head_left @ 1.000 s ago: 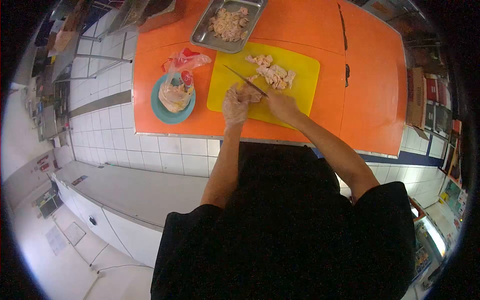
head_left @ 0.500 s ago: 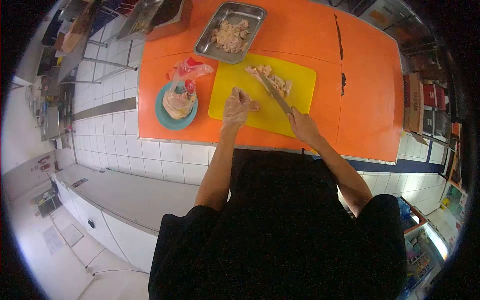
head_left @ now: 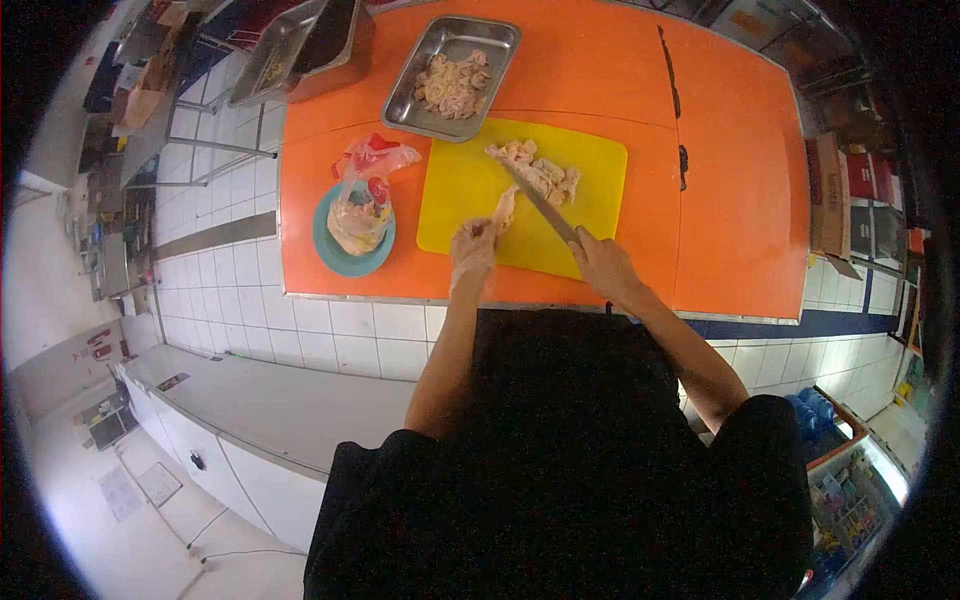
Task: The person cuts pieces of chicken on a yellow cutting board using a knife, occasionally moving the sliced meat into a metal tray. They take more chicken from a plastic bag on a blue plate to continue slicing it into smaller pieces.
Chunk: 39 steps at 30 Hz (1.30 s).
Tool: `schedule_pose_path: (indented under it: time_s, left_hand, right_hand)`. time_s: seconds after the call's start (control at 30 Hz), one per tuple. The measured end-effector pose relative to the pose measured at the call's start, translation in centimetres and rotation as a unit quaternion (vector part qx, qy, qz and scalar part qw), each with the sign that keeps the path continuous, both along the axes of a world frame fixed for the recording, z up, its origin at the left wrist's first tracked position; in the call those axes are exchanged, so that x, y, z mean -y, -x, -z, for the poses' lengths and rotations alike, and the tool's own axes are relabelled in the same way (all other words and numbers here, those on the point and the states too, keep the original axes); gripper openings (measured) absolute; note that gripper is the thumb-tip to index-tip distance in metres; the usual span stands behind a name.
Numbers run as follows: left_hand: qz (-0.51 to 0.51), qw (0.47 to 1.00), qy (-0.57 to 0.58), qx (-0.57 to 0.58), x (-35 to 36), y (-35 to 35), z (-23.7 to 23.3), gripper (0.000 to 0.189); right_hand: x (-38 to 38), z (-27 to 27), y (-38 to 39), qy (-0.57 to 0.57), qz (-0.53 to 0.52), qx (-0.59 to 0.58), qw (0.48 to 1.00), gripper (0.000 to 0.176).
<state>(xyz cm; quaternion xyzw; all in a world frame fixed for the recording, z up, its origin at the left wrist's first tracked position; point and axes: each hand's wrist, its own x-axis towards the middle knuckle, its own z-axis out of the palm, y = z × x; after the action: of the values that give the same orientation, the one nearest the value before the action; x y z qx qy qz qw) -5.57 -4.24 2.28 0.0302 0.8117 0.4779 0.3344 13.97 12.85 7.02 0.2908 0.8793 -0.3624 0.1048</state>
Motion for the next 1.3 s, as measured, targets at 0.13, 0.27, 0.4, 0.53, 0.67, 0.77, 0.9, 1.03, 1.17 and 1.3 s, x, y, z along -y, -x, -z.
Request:
schedule_pose_path:
  time_s: [0.13,0.27,0.4,0.53,0.67,0.77,0.9,1.03,1.17,1.3]
  left_hand:
    - [0.099,0.964,0.107,-0.223,1.5,-1.3,-0.6,0.024]
    - [0.121,0.876,-0.015,-0.467,-0.5,-0.6,-1.5,0.026]
    - [0.153,0.927,0.03,-0.342,-1.7,-0.8,-1.6,0.026]
    - [0.196,0.894,0.095,-0.392,-1.0,-1.0,0.7,0.019]
    - [0.236,0.889,0.083,-0.382,-0.5,-0.2,3.1,0.019]
    - [0.098,0.929,0.012,-0.356,-0.5,-0.5,2.0,0.015]
    - [0.049,0.973,0.021,-0.223,0.4,0.9,0.5,0.014]
    - [0.016,0.963,0.036,-0.267,1.0,0.6,-0.3,0.022]
    - [0.067,0.964,-0.053,-0.251,-0.6,-0.1,0.8,0.026]
    - [0.201,0.873,-0.009,-0.444,-3.5,1.3,2.2,0.026]
  right_hand:
    - [1.1,0.7,0.3,-0.064,-0.097,0.05,0.992,0.031]
    - [1.2,3.9,0.4,-0.103,-0.129,0.083,0.983,0.029]
    - [1.1,4.4,2.9,-0.106,-0.16,0.11,0.975,0.038]
    - [2.2,5.9,8.6,-0.085,-0.124,-0.024,0.988,0.026]
    - [2.3,7.7,11.9,-0.14,-0.113,-0.102,0.978,0.021]
    - [0.6,5.3,6.1,-0.073,-0.144,0.038,0.986,0.026]
    - [-1.5,4.3,-2.8,-0.048,-0.144,0.118,0.981,0.033]
    - [-2.4,2.3,-5.9,-0.068,-0.136,0.101,0.983,0.036]
    - [-2.2,2.5,-6.7,-0.01,0.004,0.047,0.999,0.038]
    - [-1.9,4.5,-7.1,-0.036,0.039,-0.01,0.999,0.039]
